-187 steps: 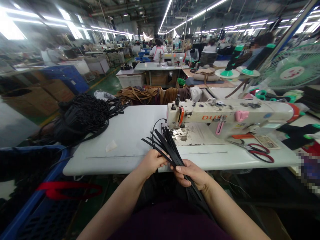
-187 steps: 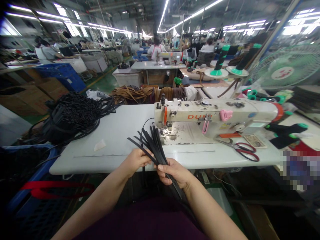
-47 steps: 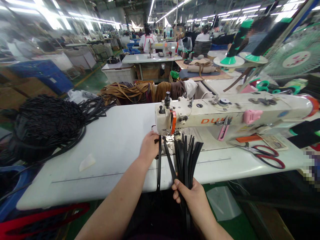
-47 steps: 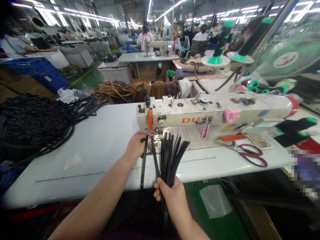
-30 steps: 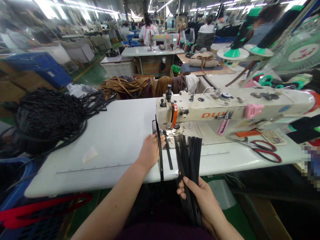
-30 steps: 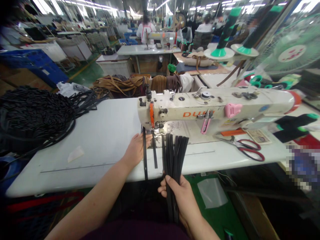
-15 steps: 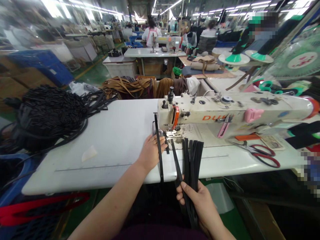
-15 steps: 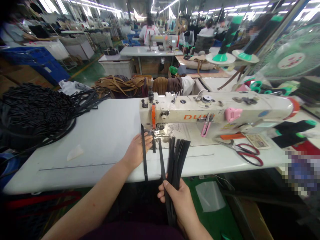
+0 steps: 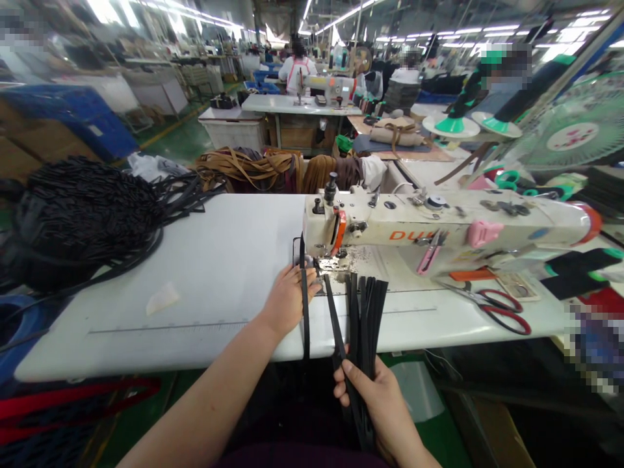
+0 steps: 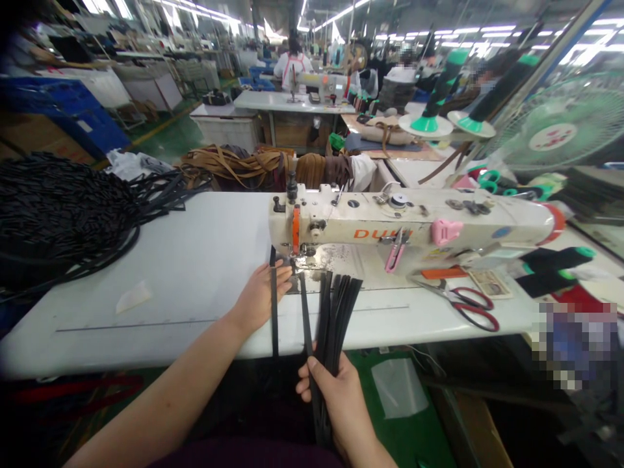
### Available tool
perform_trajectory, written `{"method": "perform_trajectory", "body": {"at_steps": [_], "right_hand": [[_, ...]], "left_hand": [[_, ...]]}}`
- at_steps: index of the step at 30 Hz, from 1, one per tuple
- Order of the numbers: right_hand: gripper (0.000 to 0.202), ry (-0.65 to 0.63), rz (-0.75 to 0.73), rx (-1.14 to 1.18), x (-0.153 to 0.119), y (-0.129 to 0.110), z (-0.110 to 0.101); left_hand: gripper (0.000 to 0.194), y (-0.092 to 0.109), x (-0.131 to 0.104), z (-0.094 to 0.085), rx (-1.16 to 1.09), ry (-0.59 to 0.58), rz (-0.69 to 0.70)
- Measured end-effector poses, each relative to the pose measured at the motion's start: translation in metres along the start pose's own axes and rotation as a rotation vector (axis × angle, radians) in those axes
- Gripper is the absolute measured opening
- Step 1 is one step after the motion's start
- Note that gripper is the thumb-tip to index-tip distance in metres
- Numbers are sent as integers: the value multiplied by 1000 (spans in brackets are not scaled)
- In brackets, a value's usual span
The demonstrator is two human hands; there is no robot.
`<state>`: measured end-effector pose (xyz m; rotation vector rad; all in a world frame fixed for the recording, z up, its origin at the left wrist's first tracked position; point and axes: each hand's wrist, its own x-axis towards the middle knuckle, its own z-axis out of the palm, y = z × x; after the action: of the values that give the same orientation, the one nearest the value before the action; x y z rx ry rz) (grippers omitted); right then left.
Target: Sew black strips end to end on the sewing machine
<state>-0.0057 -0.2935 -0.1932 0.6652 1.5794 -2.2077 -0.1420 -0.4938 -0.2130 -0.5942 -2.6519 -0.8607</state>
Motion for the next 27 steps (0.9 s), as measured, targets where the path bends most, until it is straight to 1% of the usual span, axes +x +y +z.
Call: {"method": "perform_trajectory", "body": {"at_steps": [7,15,23,27], "right_hand": [[65,1,7,-22,3,-1,0],[70,15,1,-45,5,0,2],[66,4,-9,-68,6,-1,6],[65,6,-25,-54,6,-3,9]], "left_hand": [[25,-2,2,3,65,-14,12],[27,-5,5,5,59,-26,-38],[30,-15,6,10,-42,11,-38],[28,-23,13,10,-159,22,-70]]}}
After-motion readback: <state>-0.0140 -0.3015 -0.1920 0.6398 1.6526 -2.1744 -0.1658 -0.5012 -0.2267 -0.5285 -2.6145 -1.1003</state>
